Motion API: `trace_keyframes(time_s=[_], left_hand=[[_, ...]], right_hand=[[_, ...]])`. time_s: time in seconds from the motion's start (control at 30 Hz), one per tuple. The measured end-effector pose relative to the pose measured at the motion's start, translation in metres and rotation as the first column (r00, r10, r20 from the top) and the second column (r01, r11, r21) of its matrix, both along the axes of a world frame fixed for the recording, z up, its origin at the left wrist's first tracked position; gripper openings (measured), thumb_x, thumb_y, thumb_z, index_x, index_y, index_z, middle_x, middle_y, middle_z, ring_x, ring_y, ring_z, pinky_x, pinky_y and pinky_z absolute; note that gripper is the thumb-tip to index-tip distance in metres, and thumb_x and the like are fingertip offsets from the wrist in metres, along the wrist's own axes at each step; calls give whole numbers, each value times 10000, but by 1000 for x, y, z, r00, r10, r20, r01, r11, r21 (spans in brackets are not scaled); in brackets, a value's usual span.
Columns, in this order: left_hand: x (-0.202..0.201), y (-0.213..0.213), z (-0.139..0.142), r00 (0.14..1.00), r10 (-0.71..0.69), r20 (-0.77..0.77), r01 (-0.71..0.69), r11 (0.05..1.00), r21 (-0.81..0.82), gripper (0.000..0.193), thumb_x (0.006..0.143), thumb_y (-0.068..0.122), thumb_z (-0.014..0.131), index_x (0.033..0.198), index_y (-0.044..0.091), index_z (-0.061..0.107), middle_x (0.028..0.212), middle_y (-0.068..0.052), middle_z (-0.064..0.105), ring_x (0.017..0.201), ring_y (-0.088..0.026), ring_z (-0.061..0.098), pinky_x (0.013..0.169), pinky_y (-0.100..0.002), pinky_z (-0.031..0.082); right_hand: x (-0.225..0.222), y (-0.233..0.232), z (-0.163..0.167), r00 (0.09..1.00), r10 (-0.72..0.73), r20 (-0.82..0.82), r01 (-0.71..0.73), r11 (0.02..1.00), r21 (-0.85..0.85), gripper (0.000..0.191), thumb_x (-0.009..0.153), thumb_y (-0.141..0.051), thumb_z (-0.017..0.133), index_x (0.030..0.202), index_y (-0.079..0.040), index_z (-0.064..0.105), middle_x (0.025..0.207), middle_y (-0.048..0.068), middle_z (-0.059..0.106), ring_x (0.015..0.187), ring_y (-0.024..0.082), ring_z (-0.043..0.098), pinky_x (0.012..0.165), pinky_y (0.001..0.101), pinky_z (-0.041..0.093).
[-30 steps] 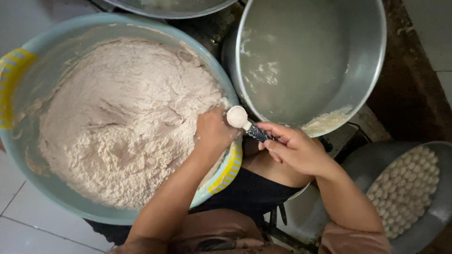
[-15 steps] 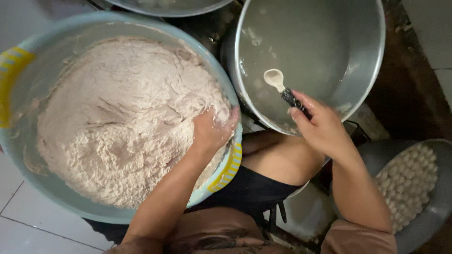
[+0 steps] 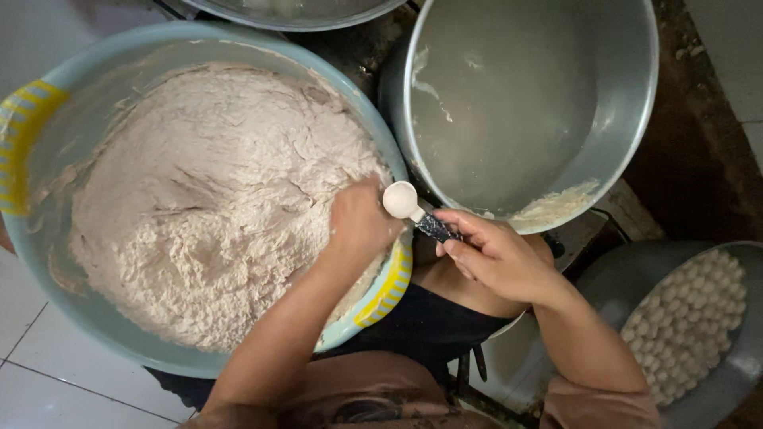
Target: The person scoops dough from a large basin using a spoon, shapes it into small balls, and drops them into a pot of water. The process is repeated continuously, with finished balls accumulating in a nearby tray.
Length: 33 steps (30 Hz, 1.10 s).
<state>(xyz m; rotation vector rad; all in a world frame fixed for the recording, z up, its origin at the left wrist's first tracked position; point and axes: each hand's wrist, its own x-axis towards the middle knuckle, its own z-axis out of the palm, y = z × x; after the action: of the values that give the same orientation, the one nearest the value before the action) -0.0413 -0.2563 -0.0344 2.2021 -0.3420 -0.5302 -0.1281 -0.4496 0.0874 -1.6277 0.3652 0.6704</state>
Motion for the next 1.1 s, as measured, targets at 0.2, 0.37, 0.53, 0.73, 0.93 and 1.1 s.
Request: trace_keyframes(time_s=[0.2, 0.37, 0.53, 0.73, 0.93, 1.1], left_hand=[[37, 23, -13, 998, 20, 55, -39, 932, 359, 797, 849, 692, 795, 1076, -64, 685, 924, -297, 707, 798, -491, 692, 693, -552, 548], [15, 28, -12, 994, 108, 6, -108, 990, 92, 676, 811, 590, 764, 970, -66, 729, 888, -289, 723, 861, -465, 708, 789, -496, 558], [7, 18, -5, 982, 169, -81, -179, 975, -135, 659, 773, 538, 825, 948, -85, 700, 814, -262, 718, 764, -400, 725, 726, -455, 563], [7, 0, 18, 984, 159, -82, -173, 959, -222, 362, 899, 322, 802, 748, 2, 725, 644, -184, 670, 565, -325, 645, 604, -416, 518], [0, -8, 20, 960, 250, 128, -182, 901, -393, 253, 859, 208, 832, 742, 48, 675, 656, -127, 687, 548, -265, 677, 537, -376, 521], [-3, -10, 6, 917, 152, 368, 8, 917, -399, 186, 777, 157, 855, 796, 64, 695, 685, -133, 699, 591, -323, 689, 542, -413, 528]], right_hand=[[13, -31, -6, 990, -63, -123, 66, 998, 23, 507, 975, -61, 548, 1481, -55, 508, 933, 45, 678, 560, 57, 530, 472, 207, 432], [45, -60, -30, 974, -156, -165, 131, 980, -148, 531, 967, -99, 518, 1496, -102, 484, 954, 30, 678, 574, 77, 541, 460, 236, 429], [55, -66, -58, 986, 106, 125, 8, 728, -685, 491, 941, -131, 662, 1423, -81, 586, 994, 155, 737, 817, 213, 678, 738, 351, 528], [58, -63, -42, 969, 78, 233, 119, 680, -723, 407, 933, -135, 689, 1317, -37, 597, 1090, 156, 726, 846, 245, 692, 764, 371, 552], [25, -44, 3, 953, -302, -17, 293, 935, -198, 336, 986, -150, 578, 1303, -38, 573, 1028, 94, 704, 732, 145, 657, 619, 350, 533], [2, -5, 20, 992, 64, 109, -3, 877, -481, 386, 970, -114, 617, 1353, -69, 605, 1033, 95, 745, 852, 148, 677, 709, 331, 546]])
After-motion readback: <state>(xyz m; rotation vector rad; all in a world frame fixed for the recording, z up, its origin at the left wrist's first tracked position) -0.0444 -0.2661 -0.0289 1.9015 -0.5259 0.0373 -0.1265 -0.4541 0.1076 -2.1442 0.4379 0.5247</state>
